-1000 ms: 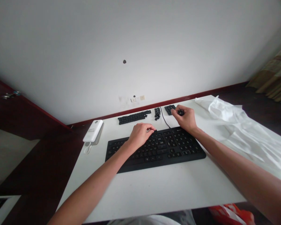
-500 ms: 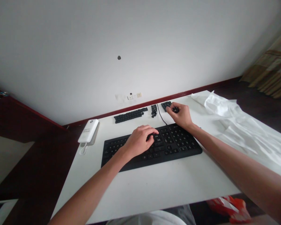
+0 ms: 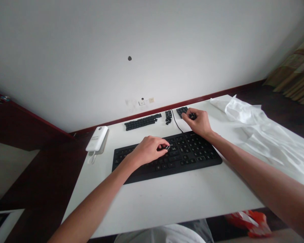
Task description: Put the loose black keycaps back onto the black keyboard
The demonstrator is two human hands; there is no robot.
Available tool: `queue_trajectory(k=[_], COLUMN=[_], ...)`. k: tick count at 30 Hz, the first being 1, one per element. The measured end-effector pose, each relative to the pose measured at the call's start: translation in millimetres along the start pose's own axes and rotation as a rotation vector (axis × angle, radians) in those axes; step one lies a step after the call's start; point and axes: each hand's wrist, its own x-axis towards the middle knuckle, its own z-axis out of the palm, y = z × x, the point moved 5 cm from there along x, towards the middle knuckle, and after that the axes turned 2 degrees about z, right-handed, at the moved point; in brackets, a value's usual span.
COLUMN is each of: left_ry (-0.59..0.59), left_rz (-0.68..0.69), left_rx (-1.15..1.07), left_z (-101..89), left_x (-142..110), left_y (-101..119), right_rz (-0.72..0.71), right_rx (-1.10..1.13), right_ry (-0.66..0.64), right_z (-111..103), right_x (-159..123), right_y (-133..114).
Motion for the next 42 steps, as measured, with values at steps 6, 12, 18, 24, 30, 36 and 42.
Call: queue_trajectory(k=[6,12,18,24,30,36,42], left_ry=[0.090,0.087,0.136,0.133,0.105,0.150,0.191], left_rz=[0.047,0.005,-0.029,0.066,0.072,0.014,-0.043], left_rx=[0.084,0.141,0.109,0.084,0.128,0.090,0.083], left_z=[1.1,-0.1,-7.3,-4.4,3.9,4.1,5.3], left_x=[3.2,3.1,0.6,0.3,2.2,3.5,3.0], left_y=[-7.1,-16.8,-15.6,-2.7,-6.1,-8.1,-6.9], right_rz=[-0.023,-0.013,-0.021,-0.017,-0.010,-0.009,-0.014], right_rx=[-0.012,-0.026,-0.035,-0.045,-0.052,-0.055,-0.068], right_ry=[-0.018,-0.022,-0.037,-0.047,-0.057,-0.072,-0.070], right_z=[3.3,3.1,4.1,3.9,4.9,4.8,4.1], right_x=[-0.6,0.0,-0.5,-0.8,-0.4,-1.7,-1.7], right_y=[-0.7,1.1,0.9,-2.5,-2.0,-0.8,-0.6])
